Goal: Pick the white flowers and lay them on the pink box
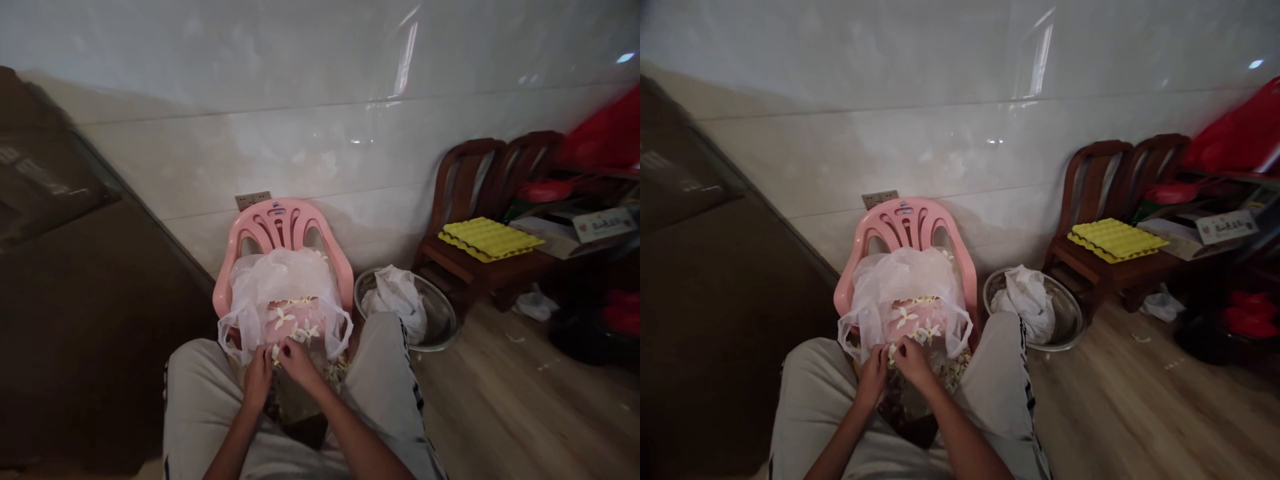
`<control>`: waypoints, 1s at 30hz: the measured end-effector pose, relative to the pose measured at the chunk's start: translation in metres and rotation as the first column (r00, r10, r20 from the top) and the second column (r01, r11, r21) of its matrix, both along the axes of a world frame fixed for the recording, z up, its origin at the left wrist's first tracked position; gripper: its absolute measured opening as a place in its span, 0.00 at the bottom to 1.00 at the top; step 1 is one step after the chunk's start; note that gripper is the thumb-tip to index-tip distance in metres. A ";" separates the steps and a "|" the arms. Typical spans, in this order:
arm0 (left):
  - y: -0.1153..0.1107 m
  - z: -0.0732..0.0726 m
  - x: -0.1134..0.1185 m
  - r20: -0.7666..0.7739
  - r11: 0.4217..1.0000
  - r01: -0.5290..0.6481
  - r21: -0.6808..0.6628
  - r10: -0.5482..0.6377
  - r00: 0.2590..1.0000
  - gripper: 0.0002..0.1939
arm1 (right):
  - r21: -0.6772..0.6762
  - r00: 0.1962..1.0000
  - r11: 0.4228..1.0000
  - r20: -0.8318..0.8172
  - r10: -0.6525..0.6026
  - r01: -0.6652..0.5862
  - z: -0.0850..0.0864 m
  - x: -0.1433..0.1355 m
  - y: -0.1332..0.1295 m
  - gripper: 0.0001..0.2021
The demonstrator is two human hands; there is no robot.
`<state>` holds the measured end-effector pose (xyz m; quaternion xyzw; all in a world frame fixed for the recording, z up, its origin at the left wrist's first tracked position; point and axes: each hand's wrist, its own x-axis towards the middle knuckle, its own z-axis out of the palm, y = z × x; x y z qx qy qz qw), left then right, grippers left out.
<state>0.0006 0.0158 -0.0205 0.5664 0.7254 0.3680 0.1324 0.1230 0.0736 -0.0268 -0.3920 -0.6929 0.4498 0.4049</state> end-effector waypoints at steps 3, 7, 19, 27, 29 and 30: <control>0.001 -0.001 0.000 0.008 1.000 -0.003 0.027 0.003 1.000 0.18 | 0.040 0.999 0.999 0.030 -0.027 0.026 0.004 0.000 -0.002 0.04; 0.000 -0.002 -0.001 -0.012 1.000 -0.017 0.014 0.017 1.000 0.18 | 0.087 0.995 0.996 0.096 -0.039 0.031 0.013 0.004 -0.006 0.04; 0.001 0.003 0.006 -0.012 0.992 0.092 -0.083 -0.093 0.996 0.20 | 0.210 0.886 0.976 0.441 -0.144 0.054 0.026 0.015 -0.007 0.04; 0.000 0.001 0.003 0.096 1.000 -0.013 0.006 0.012 0.995 0.21 | 0.015 0.870 0.900 0.252 -0.424 0.435 0.008 0.043 0.028 0.02; 0.000 0.004 0.006 0.191 1.000 0.014 0.004 -0.014 0.982 0.21 | -0.073 0.921 0.923 0.134 -0.365 0.377 0.007 0.042 0.030 0.02; 0.000 0.006 0.008 0.239 0.999 0.044 -0.007 -0.041 0.970 0.22 | -0.081 0.947 0.945 0.084 -0.311 0.318 0.008 0.040 0.029 0.03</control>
